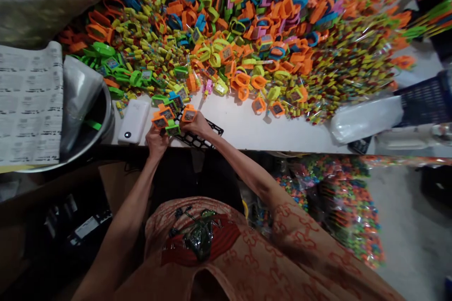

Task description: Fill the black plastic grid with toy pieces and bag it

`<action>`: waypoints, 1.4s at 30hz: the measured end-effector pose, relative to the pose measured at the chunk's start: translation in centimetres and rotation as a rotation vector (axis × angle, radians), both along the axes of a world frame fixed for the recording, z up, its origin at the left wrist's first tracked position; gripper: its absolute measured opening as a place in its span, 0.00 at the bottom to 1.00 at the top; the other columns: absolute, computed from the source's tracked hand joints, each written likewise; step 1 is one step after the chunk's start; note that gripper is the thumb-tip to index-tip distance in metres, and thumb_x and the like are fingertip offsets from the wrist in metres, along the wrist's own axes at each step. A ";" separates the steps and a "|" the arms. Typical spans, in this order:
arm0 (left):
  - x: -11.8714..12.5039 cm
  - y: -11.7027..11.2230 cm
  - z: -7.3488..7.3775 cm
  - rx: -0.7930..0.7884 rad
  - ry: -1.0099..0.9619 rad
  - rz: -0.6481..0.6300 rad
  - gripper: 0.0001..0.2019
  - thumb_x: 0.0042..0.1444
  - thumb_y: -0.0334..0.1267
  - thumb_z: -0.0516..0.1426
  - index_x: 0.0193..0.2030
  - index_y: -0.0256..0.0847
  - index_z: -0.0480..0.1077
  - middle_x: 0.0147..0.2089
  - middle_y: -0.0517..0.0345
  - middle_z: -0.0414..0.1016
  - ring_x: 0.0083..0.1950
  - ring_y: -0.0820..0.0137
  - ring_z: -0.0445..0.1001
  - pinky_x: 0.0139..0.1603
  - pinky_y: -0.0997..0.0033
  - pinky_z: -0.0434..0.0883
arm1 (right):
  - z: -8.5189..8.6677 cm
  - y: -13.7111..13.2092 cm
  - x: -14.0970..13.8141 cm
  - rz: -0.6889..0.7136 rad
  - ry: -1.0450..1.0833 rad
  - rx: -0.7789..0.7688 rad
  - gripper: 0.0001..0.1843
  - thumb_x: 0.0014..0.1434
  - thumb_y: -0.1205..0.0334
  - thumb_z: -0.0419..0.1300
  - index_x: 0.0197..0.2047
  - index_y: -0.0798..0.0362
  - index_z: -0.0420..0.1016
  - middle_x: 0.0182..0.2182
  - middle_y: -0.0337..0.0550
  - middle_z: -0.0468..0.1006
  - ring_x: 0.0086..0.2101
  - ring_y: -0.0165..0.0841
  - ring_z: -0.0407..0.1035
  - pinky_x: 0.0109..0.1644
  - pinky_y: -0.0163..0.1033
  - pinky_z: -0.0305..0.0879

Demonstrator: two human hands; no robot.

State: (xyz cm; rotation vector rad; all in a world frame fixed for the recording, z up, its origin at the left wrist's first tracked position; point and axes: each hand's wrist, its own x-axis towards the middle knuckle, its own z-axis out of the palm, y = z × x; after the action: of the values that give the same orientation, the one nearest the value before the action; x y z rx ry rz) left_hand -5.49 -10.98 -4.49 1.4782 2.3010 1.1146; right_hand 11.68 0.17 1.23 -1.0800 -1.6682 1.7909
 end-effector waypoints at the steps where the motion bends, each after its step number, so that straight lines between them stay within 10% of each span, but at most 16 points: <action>1: 0.0 0.0 0.0 0.001 -0.007 0.007 0.10 0.52 0.41 0.59 0.37 0.42 0.79 0.42 0.48 0.83 0.43 0.57 0.81 0.46 0.61 0.76 | 0.1 0.2 0.0 0.021 -0.030 0.037 0.10 0.41 0.63 0.66 0.25 0.53 0.68 0.23 0.33 0.71 0.28 0.28 0.65 0.34 0.33 0.62; 8: -0.1 -0.1 0.3 0.038 -0.061 0.012 0.09 0.48 0.44 0.58 0.30 0.43 0.76 0.32 0.53 0.79 0.34 0.59 0.78 0.37 0.62 0.74 | 1.6 -1.2 -1.0 0.231 -0.337 0.545 0.04 0.55 0.69 0.60 0.32 0.55 0.76 0.35 0.45 0.80 0.35 0.34 0.71 0.39 0.35 0.59; 12: -0.2 -0.1 0.5 0.078 -0.089 -0.007 0.11 0.47 0.49 0.59 0.25 0.43 0.74 0.27 0.56 0.74 0.29 0.63 0.74 0.31 0.65 0.69 | 2.5 0.6 -0.1 0.350 -0.373 0.575 0.06 0.54 0.68 0.64 0.37 0.55 0.80 0.33 0.41 0.80 0.35 0.34 0.71 0.38 0.34 0.60; 16: -0.1 0.2 0.3 0.106 -0.092 0.034 0.15 0.45 0.50 0.60 0.17 0.44 0.66 0.20 0.59 0.66 0.24 0.67 0.68 0.28 0.67 0.66 | 3.7 6.4 2.4 -0.058 -0.553 0.594 0.10 0.57 0.63 0.64 0.43 0.55 0.80 0.37 0.44 0.81 0.39 0.37 0.72 0.41 0.37 0.64; 23: 0.0 0.2 0.4 0.109 -0.124 0.017 0.12 0.45 0.49 0.60 0.29 0.43 0.77 0.33 0.53 0.81 0.35 0.60 0.78 0.36 0.64 0.73 | 2.6 9.6 4.7 -0.180 -0.764 0.371 0.08 0.48 0.67 0.66 0.23 0.52 0.70 0.23 0.42 0.74 0.32 0.37 0.71 0.36 0.37 0.63; 32: 0.2 0.2 0.1 0.085 -0.121 0.006 0.10 0.48 0.46 0.59 0.29 0.44 0.77 0.35 0.53 0.82 0.39 0.58 0.81 0.40 0.61 0.77 | 1.5 5.1 6.5 -0.386 -0.017 -0.182 0.08 0.47 0.60 0.63 0.25 0.52 0.67 0.18 0.36 0.72 0.17 0.25 0.59 0.21 0.31 0.53; 42: 0.5 0.0 0.2 0.083 -0.096 0.030 0.10 0.47 0.45 0.59 0.29 0.42 0.77 0.35 0.50 0.81 0.39 0.58 0.81 0.39 0.61 0.76 | 2.7 3.8 5.6 -0.086 -0.046 -0.081 0.04 0.39 0.67 0.60 0.21 0.52 0.66 0.16 0.35 0.70 0.20 0.27 0.63 0.24 0.32 0.60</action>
State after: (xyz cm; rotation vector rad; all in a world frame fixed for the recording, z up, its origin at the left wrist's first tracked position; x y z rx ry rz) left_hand -4.95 -10.94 -4.25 1.3896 2.2441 1.2742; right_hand 17.27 4.02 3.91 -1.2178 -1.5621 1.8054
